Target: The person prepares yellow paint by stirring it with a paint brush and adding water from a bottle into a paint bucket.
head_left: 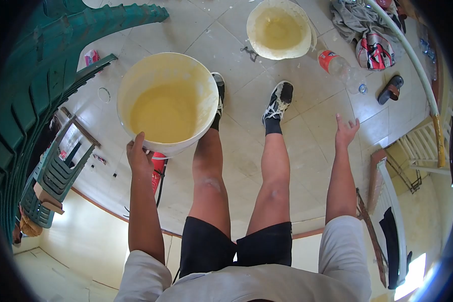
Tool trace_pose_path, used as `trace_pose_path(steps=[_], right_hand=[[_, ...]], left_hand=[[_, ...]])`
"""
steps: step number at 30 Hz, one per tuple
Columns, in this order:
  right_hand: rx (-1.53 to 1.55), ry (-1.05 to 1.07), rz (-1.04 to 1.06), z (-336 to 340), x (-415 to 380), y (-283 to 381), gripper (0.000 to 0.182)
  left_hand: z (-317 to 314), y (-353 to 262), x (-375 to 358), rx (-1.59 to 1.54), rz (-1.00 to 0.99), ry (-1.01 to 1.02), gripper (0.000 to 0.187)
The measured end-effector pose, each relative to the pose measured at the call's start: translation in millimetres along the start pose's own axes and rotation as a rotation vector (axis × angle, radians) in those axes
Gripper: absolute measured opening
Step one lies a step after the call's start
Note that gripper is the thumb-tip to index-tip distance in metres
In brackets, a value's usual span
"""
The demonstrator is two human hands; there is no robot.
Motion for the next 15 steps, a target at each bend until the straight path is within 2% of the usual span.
trace_pose_path(steps=[3,6,8,9,10,11,12,13,15], right_hand=[[0.03,0.054,-0.015,-7,-25,-19,0.088],[0.291,0.264,-0.004,-44,-67,-34,0.071],[0.269,0.45,0.142,-84,-124,-13,0.058],[0.344,0.662,-0.052,-102,-172,22,0.05],[0.55,0.767,-0.083,-131,-204,19,0.051],[0.285,0.979,-0.094,-151,-240,27,0.057],[0.519,1.058,-0.258,-168,-276,40,0.068],[0.597,1.208,-0.398,-189,-304,38,0.074],[0.77,1.275,-0.638,-202,-337,66,0.07]], left_hand=[[7,-2,-1,0.066,-0.035,-0.127,0.063],[0,-4,-4,0.016,-0.097,-0.049,0.062],[-5,-7,-6,-0.054,-0.167,0.046,0.058],[-4,-7,-7,-0.054,-0.167,0.05,0.058],[-6,-9,-8,-0.072,-0.177,0.081,0.056],[-9,-11,-10,-0.091,-0.185,0.114,0.053],[-8,-12,-12,-0.094,-0.184,0.124,0.053],[-11,-17,-16,-0.136,-0.206,0.192,0.052],[-19,-25,-26,-0.179,-0.228,0.276,0.052]])
Point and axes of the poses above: each hand's wrist, its own x-axis towards the middle knuckle, its own z-axis out of the back of the hand, y = z × x, the point moved 9 cm from there along x, towards the middle knuckle, and after that the axes turned 10 degrees about -z, right-handed, at the moved point
